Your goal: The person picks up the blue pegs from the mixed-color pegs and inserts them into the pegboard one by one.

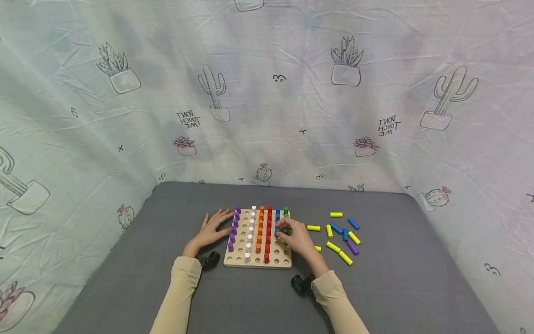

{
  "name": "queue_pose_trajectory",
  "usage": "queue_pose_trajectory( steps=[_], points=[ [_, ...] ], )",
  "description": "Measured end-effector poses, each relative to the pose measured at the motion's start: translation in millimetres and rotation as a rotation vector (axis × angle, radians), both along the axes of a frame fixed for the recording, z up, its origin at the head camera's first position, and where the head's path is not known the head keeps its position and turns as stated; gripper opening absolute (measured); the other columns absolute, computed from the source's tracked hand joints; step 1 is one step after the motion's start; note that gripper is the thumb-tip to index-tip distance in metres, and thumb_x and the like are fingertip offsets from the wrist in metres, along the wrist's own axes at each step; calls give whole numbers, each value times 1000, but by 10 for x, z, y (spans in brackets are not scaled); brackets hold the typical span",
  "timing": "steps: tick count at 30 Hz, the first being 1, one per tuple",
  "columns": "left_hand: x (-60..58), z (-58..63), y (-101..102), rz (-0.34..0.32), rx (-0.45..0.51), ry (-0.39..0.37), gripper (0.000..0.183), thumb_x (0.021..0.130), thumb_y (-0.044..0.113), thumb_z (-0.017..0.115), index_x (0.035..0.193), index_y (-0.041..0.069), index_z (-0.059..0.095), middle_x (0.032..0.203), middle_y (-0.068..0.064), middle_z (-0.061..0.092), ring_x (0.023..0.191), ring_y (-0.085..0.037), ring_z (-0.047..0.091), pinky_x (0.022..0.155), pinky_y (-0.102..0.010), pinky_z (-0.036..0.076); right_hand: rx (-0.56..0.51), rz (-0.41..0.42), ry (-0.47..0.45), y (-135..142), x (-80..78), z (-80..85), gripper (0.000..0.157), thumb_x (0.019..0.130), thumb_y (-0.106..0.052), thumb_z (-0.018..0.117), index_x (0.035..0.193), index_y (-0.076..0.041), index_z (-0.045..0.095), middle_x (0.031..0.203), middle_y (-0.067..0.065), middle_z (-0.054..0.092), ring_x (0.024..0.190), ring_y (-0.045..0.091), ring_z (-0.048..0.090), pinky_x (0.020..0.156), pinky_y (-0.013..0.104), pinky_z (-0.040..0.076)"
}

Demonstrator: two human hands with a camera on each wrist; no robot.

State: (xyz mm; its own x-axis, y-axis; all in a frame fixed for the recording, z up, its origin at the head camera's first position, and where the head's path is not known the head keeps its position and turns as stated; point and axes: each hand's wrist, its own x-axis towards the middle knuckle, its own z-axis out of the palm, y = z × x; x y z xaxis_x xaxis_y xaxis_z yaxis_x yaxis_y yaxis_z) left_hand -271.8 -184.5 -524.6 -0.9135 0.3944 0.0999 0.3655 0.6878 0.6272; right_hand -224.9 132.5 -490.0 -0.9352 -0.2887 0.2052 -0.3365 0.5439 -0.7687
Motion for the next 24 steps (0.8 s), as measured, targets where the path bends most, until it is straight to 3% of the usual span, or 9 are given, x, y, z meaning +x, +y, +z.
queue_pose_trajectory(
  steps=[15, 24],
  points=[
    [7, 11, 9, -3, 4, 2, 61, 88, 40, 60, 142, 19, 40, 151, -12, 27, 142, -33, 12, 110, -57, -12, 4, -30, 47, 107, -6, 59, 20, 84, -13, 68, 103, -9, 64, 98, 3, 69, 90, 20, 65, 80, 41, 53],
    [-1, -14, 5, 9, -5, 2, 62, 87, 42, 60, 142, 21, 40, 151, -11, 28, 142, -32, 12, 110, -57, -12, 2, -52, 106, 212, -30, 62, 18, 84, -10, 67, 101, -7, 64, 92, 4, 68, 83, 17, 64, 76, 41, 53]
  ],
)
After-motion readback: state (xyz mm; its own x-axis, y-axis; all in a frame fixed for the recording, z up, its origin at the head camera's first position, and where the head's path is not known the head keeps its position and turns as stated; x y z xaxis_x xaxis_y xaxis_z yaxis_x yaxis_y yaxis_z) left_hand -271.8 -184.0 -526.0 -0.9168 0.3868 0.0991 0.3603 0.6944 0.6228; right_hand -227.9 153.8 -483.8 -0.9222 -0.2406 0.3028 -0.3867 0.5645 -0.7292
